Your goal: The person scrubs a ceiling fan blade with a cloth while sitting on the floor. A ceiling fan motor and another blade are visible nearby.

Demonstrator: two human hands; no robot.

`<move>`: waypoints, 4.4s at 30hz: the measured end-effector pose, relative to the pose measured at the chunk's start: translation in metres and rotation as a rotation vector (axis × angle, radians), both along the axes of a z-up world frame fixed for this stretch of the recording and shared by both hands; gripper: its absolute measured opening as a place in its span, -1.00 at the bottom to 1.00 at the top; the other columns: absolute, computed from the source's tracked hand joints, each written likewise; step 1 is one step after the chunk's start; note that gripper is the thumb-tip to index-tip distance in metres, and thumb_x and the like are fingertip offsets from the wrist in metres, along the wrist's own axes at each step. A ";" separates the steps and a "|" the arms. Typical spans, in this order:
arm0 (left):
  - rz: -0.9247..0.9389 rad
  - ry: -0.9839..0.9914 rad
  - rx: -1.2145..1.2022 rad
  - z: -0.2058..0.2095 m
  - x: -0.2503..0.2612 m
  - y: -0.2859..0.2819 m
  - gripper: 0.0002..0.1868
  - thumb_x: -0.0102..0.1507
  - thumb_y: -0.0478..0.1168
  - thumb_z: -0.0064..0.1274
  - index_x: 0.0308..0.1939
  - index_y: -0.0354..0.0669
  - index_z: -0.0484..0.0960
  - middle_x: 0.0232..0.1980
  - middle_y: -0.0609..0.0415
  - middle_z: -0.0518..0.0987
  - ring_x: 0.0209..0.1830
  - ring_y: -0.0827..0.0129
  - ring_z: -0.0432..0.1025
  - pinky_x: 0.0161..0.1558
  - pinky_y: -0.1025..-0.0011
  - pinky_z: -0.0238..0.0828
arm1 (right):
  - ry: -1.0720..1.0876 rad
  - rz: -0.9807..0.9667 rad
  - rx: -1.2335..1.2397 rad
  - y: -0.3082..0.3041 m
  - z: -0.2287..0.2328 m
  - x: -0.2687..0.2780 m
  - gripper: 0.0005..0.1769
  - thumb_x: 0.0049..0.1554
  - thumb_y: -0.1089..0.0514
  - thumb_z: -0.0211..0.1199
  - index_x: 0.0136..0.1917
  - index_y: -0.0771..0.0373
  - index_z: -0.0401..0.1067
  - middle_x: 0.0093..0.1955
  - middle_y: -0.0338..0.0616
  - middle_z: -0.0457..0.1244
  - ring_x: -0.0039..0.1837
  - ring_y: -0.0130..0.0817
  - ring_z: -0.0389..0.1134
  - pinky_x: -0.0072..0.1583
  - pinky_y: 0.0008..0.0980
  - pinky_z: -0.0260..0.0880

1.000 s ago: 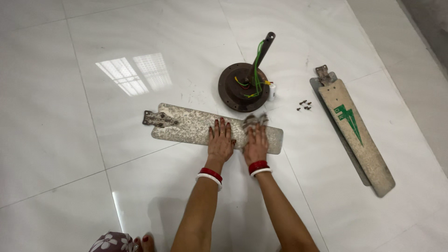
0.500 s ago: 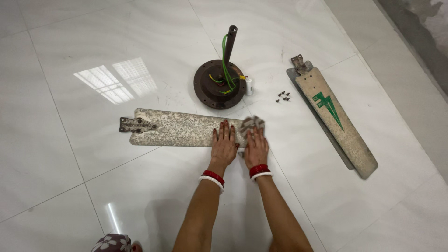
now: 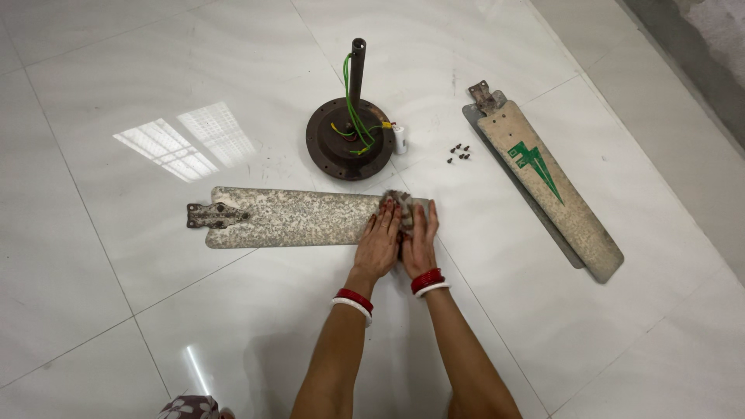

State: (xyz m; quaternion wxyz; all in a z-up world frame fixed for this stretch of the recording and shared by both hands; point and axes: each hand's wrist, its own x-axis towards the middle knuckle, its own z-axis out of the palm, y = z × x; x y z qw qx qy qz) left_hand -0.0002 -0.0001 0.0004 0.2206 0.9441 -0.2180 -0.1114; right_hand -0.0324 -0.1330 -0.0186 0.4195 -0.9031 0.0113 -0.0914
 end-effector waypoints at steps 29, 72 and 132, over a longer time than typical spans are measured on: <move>0.035 -0.054 0.362 -0.014 0.031 -0.023 -0.31 0.35 -0.13 -0.20 0.53 -0.27 0.05 0.63 -0.19 -0.05 0.61 0.08 -0.12 0.49 0.12 -0.18 | 0.033 0.130 -0.375 -0.018 0.005 -0.007 -0.37 0.18 0.35 0.02 0.53 0.25 0.21 0.54 0.03 0.14 0.60 -0.06 0.05 0.53 -0.03 -0.07; 0.327 0.109 0.461 0.026 0.003 0.185 -0.36 0.36 -0.15 -0.09 0.54 0.14 0.20 0.64 0.03 0.03 0.63 0.09 -0.10 0.55 -0.08 -0.30 | -0.065 0.368 -0.672 0.142 -0.015 0.028 -0.42 0.22 0.34 -0.02 0.50 0.11 0.26 0.59 -0.14 0.04 0.61 -0.05 -0.08 0.52 0.14 -0.25; 0.354 -0.227 -0.070 -0.023 -0.003 0.211 -0.60 0.10 -0.47 0.12 0.02 -0.17 0.68 0.33 0.05 0.47 0.35 -0.03 0.29 0.17 0.16 0.48 | 0.131 0.379 -0.382 0.201 0.006 0.024 -0.14 0.08 0.33 0.14 0.62 0.32 0.01 0.59 0.01 0.01 0.54 -0.01 -0.02 0.53 -0.04 -0.02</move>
